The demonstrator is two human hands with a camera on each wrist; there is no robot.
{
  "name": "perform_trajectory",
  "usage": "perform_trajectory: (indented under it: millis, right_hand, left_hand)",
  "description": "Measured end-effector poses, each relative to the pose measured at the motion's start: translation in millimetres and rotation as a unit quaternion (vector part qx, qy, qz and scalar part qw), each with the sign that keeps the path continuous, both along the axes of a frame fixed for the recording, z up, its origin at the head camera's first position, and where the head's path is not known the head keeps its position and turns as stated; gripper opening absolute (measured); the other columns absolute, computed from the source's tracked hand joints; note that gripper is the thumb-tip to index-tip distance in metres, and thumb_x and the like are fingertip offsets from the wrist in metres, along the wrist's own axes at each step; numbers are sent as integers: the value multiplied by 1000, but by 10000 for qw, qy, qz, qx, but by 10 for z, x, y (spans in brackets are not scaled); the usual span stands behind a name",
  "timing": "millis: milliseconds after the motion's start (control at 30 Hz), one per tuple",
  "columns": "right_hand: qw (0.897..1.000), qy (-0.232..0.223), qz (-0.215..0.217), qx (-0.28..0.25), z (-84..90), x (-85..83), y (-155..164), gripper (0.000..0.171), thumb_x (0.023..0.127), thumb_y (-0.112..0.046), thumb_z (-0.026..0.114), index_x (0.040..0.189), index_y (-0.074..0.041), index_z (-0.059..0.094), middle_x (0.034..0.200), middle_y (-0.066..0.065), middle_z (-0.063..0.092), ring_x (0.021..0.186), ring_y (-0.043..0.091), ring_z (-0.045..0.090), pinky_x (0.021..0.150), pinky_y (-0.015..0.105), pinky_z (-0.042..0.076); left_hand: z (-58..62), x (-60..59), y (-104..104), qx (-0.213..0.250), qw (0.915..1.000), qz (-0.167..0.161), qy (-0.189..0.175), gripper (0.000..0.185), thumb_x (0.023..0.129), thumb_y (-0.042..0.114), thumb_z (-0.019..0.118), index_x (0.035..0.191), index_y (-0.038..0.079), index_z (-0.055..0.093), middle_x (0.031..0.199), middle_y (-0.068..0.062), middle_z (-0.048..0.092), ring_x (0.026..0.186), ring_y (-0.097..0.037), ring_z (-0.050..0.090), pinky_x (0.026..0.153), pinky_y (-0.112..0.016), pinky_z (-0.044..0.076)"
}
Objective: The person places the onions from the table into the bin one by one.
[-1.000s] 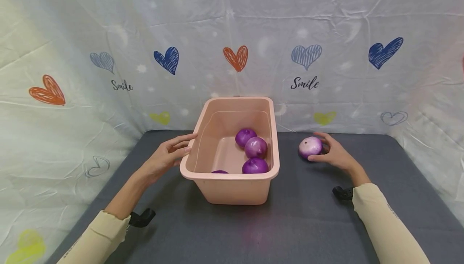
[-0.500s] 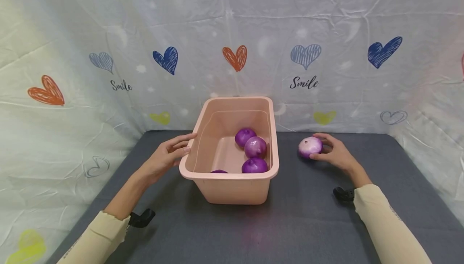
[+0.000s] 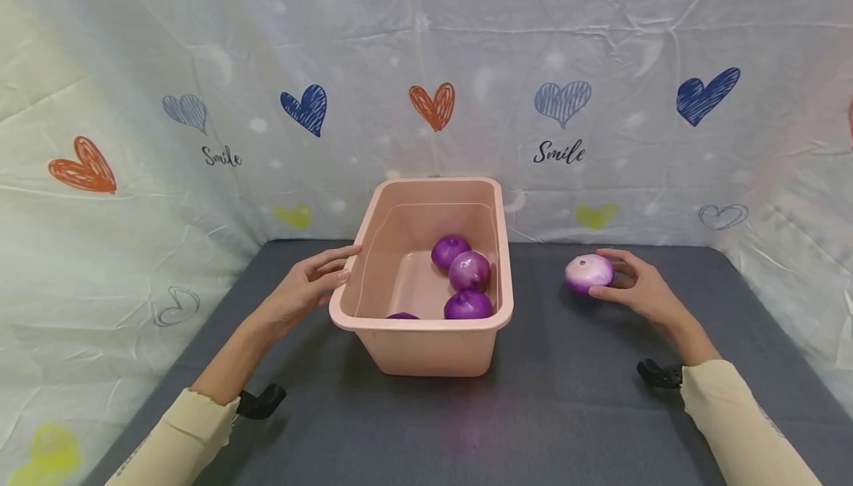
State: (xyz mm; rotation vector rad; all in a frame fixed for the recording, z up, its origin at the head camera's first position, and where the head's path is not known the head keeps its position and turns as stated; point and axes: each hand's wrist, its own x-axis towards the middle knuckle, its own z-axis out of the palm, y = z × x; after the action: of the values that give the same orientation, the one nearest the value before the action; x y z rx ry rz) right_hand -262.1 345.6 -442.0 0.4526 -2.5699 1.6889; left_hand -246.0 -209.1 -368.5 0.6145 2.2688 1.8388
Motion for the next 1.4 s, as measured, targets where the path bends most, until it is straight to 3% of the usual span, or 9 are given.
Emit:
perform_trajectory:
  millis: [167, 567, 800, 1000, 1200, 1400]
  right_hand:
    - [9993, 191, 159, -281, 85, 102, 56, 66, 96, -9, 74, 153, -7, 41, 139, 5, 47, 115, 3, 57, 85, 22, 54]
    - [9963, 193, 248, -805, 214, 255, 101, 64, 97, 4, 66, 154, -10, 41, 140, 1, 46, 115, 6, 58, 84, 23, 55]
    - [9947, 71, 237, -996, 244, 257, 43, 66, 97, 6, 66, 155, -4, 38, 138, 5, 48, 115, 9, 60, 85, 26, 56]
    - [9948, -16, 188, -1005, 328, 219, -31, 66, 97, 4, 67, 156, -6, 37, 141, 6, 45, 116, 8, 59, 86, 25, 55]
    - [9858, 81, 741, -1502, 507, 140, -162, 66, 97, 10, 63, 156, -6, 37, 146, 9, 42, 121, 13, 58, 89, 26, 54]
    - [9845, 196, 980, -1442, 701, 113, -371, 67, 95, 12, 63, 154, -8, 40, 149, 12, 39, 123, 17, 57, 91, 28, 54]
  left_hand:
    - [4, -7, 11, 12, 10000, -2, -7, 52, 103, 22, 65, 152, 15, 51, 143, -16, 53, 129, -32, 53, 97, -48, 52]
    - [12, -12, 0, 52, 10000, -40, 22, 52, 102, 21, 66, 152, 15, 51, 145, -15, 52, 130, -32, 52, 99, -56, 48]
    - [23, -6, 2, 66, 10000, -36, 2, 52, 102, 21, 66, 151, 14, 51, 145, -15, 51, 131, -32, 52, 100, -58, 46]
    - [33, -8, 18, 43, 10000, -21, -32, 53, 101, 23, 68, 151, 15, 52, 145, -15, 52, 130, -32, 52, 100, -57, 47]
    - [31, -7, 18, 51, 10000, 4, -68, 54, 101, 23, 68, 151, 15, 52, 146, -15, 51, 130, -32, 52, 100, -57, 47]
    - [26, -19, 21, 35, 10000, 25, -30, 53, 101, 22, 68, 151, 14, 52, 145, -16, 51, 130, -32, 52, 99, -56, 48]
